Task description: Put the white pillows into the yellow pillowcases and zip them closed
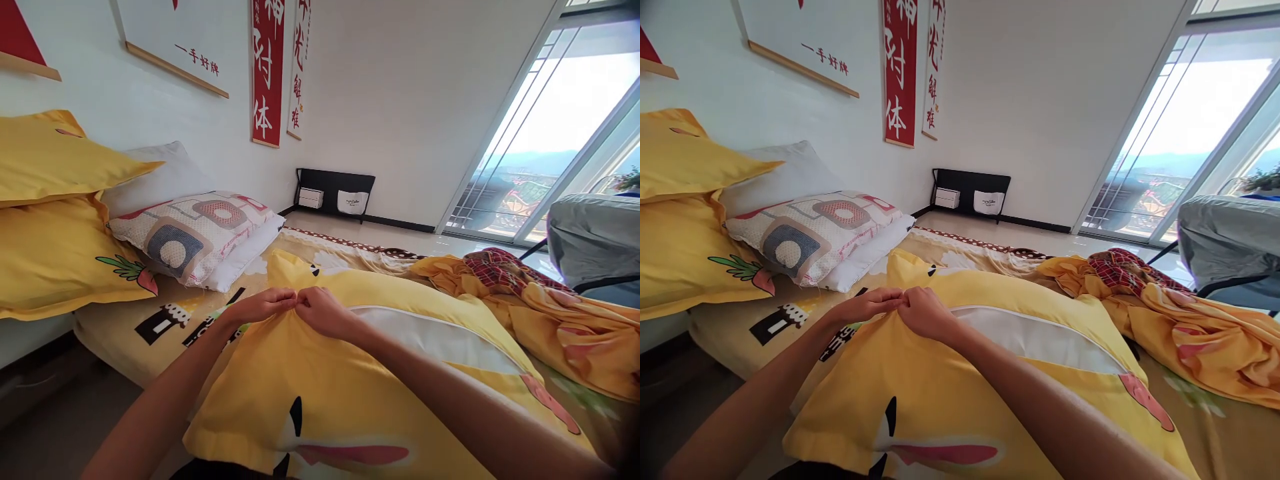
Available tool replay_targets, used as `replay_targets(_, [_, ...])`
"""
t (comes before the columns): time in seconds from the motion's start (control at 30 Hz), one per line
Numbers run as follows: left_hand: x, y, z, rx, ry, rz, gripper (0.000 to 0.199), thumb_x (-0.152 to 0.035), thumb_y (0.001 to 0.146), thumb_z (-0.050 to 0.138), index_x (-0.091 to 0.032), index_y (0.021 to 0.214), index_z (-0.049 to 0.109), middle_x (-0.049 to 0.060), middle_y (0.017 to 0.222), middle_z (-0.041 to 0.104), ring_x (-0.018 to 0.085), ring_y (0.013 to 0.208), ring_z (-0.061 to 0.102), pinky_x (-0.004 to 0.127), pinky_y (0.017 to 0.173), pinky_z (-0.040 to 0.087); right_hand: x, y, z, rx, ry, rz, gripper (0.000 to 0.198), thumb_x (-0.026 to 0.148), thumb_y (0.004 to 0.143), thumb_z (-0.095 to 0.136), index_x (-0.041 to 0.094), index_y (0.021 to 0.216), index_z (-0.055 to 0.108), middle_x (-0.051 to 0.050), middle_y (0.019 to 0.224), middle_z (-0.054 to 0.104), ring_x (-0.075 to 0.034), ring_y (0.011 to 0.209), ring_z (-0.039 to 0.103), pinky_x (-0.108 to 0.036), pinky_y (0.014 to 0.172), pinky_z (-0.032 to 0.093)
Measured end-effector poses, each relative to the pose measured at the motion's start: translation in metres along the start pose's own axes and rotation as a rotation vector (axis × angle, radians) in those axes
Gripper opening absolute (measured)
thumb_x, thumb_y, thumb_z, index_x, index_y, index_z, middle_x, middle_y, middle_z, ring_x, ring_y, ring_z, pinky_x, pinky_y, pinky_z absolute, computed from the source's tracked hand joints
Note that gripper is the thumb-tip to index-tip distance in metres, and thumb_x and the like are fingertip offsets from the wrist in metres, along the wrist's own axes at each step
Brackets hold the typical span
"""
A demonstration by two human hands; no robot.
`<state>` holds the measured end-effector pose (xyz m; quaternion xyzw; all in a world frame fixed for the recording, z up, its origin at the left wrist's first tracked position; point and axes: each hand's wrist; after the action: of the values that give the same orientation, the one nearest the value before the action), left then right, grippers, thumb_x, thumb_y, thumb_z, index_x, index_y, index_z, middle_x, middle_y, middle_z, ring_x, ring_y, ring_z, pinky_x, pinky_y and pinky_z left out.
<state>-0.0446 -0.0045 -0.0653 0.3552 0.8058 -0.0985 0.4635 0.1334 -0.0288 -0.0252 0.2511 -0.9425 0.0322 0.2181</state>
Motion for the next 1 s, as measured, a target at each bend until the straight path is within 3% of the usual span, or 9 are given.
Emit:
replay_targets(0.2, [-0.001, 0.001, -0.001, -0.021, 0.109, 0.039, 0.041, -0.056, 0.089, 0.039, -0.017, 0.075, 0.047, -0.001, 0.074, 0.041, 0.014, 0.07, 0.038, 0.024, 0.064, 0.033, -0.002, 0.006, 0.005, -0.002, 0.01, 0.022, 0.015, 0.02, 0.077, 0.048, 0.016, 0.063, 0.052, 0.001, 0.064, 0.049, -0.009, 0.061, 0.037, -0.022, 0.055, 0.026])
replay_targets(0.4, [-0.009, 0.002, -0.002, -0.064, 0.251, 0.08, 0.036, -0.047, 0.091, 0.039, -0.018, 0.075, 0.05, 0.002, 0.076, 0.047, 0.016, 0.078, 0.043, 0.026, 0.074, 0.035, -0.004, 0.006, 0.003, 0.033, 0.045, 0.086, 0.018, 0.021, 0.076, 0.051, 0.016, 0.059, 0.053, 0.001, 0.059, 0.049, -0.008, 0.056, 0.038, -0.021, 0.051, 0.026])
replay_targets(0.5, [-0.009, -0.002, 0.001, -0.236, 0.302, 0.067, 0.029, -0.046, 0.087, 0.046, -0.018, 0.079, 0.051, 0.001, 0.079, 0.05, 0.017, 0.079, 0.044, 0.027, 0.075, 0.036, -0.007, -0.001, 0.005, -0.059, 0.067, 0.058, 0.015, 0.019, 0.079, 0.051, 0.015, 0.067, 0.059, 0.001, 0.062, 0.053, -0.009, 0.059, 0.04, -0.021, 0.053, 0.027])
replay_targets(0.6, [-0.002, -0.014, 0.013, -0.542, 0.321, -0.114, 0.029, -0.045, 0.085, 0.049, -0.019, 0.074, 0.047, 0.0, 0.071, 0.049, 0.015, 0.069, 0.043, 0.027, 0.065, 0.034, -0.011, -0.011, 0.014, -0.12, 0.171, 0.048, 0.014, 0.02, 0.079, 0.052, 0.016, 0.071, 0.062, 0.001, 0.063, 0.058, -0.008, 0.058, 0.042, -0.02, 0.054, 0.028])
replay_targets(0.67, [0.004, -0.023, 0.026, -0.573, 0.263, -0.286, 0.039, -0.049, 0.088, 0.041, -0.019, 0.062, 0.042, -0.001, 0.059, 0.044, 0.015, 0.059, 0.04, 0.028, 0.058, 0.029, -0.012, -0.017, 0.022, -0.123, 0.261, 0.076, 0.014, 0.021, 0.078, 0.054, 0.015, 0.069, 0.063, 0.001, 0.064, 0.06, -0.008, 0.058, 0.045, -0.02, 0.056, 0.03])
replay_targets(0.73, [0.009, -0.028, 0.041, -0.48, 0.154, -0.363, 0.045, -0.052, 0.089, 0.036, -0.019, 0.06, 0.044, 0.0, 0.057, 0.047, 0.016, 0.059, 0.043, 0.028, 0.057, 0.028, -0.014, -0.021, 0.03, -0.122, 0.324, 0.09, 0.014, 0.022, 0.079, 0.055, 0.015, 0.069, 0.064, 0.0, 0.065, 0.061, -0.008, 0.059, 0.047, -0.019, 0.056, 0.032])
replay_targets(0.83, [0.012, -0.026, 0.061, -0.428, -0.011, -0.353, 0.042, -0.054, 0.087, 0.042, -0.017, 0.07, 0.055, 0.003, 0.071, 0.059, 0.019, 0.071, 0.052, 0.028, 0.062, 0.034, -0.017, -0.024, 0.04, -0.121, 0.32, 0.029, 0.017, 0.023, 0.079, 0.054, 0.016, 0.068, 0.064, 0.001, 0.061, 0.06, -0.008, 0.057, 0.044, -0.02, 0.056, 0.03])
replay_targets(1.0, [0.019, -0.015, 0.076, -0.492, -0.376, -0.274, 0.034, -0.049, 0.081, 0.056, -0.015, 0.077, 0.056, 0.003, 0.08, 0.061, 0.018, 0.078, 0.053, 0.028, 0.07, 0.041, -0.024, -0.025, 0.05, -0.133, 0.265, -0.016, 0.017, 0.02, 0.079, 0.053, 0.017, 0.068, 0.065, 0.0, 0.063, 0.063, -0.009, 0.059, 0.045, -0.021, 0.058, 0.029])
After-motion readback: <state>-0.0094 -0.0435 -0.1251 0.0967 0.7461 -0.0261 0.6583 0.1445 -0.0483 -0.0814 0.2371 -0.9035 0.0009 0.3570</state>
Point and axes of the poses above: each hand's wrist, its own y-axis towards the middle knuckle, its own z-axis out of the palm, x = y × z
